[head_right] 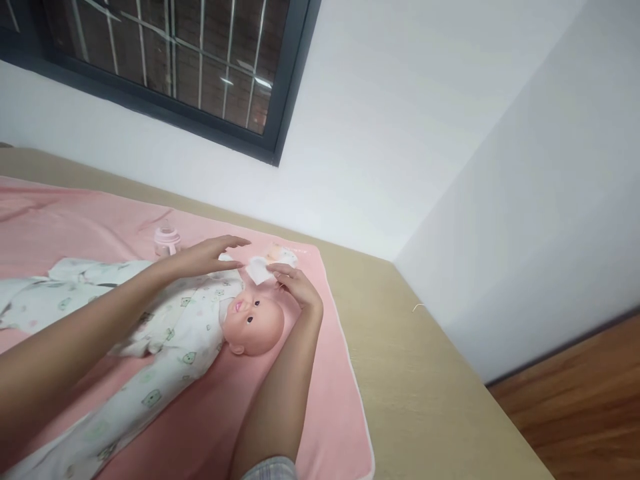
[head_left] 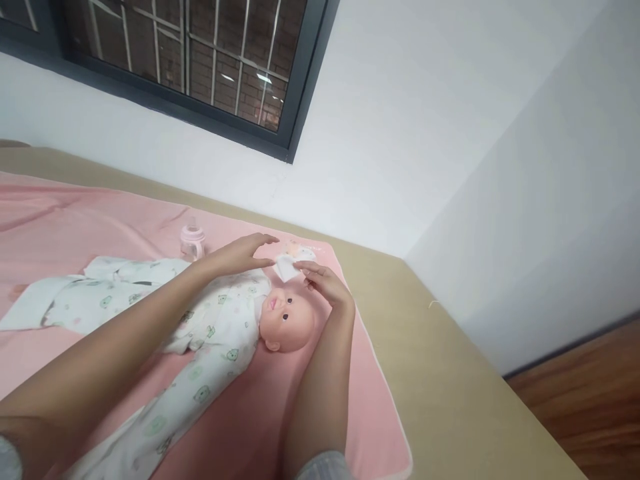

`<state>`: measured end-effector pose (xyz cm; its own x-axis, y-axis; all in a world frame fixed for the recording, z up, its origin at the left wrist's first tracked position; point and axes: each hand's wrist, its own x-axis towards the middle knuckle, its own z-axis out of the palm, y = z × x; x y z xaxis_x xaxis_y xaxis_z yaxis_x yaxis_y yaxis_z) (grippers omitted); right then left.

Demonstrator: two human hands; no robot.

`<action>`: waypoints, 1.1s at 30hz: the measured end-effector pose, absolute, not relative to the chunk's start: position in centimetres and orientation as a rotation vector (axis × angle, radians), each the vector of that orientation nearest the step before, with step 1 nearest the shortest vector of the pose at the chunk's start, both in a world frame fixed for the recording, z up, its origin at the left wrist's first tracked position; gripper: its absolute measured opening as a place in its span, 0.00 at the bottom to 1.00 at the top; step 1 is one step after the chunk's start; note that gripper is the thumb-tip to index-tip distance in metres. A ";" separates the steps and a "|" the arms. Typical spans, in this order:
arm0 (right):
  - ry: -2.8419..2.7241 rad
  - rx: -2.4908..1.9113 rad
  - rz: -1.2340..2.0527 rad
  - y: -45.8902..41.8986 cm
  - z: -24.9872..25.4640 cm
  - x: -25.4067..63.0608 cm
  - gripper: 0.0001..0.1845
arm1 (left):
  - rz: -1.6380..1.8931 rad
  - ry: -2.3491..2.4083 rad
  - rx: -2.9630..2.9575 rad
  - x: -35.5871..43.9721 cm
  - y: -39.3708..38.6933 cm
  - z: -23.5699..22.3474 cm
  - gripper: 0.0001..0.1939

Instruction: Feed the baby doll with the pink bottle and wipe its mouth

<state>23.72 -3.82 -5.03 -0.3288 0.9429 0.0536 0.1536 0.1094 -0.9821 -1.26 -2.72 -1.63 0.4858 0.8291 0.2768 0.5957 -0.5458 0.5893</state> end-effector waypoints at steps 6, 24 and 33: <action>-1.925 -0.930 1.319 -6.2 -1.2 22.2 0.16 | 0.775 0.981 2.192 -0.9 -3.2 -1.3 0.37; -1.169 -0.730 1.596 -3.0 -10.7 22.8 0.23 | 0.331 0.780 2.291 -2.0 -4.4 -1.7 0.13; -1.064 -0.994 1.606 -3.9 -11.8 20.8 0.28 | 0.270 0.887 2.346 -0.9 -5.4 -2.2 0.10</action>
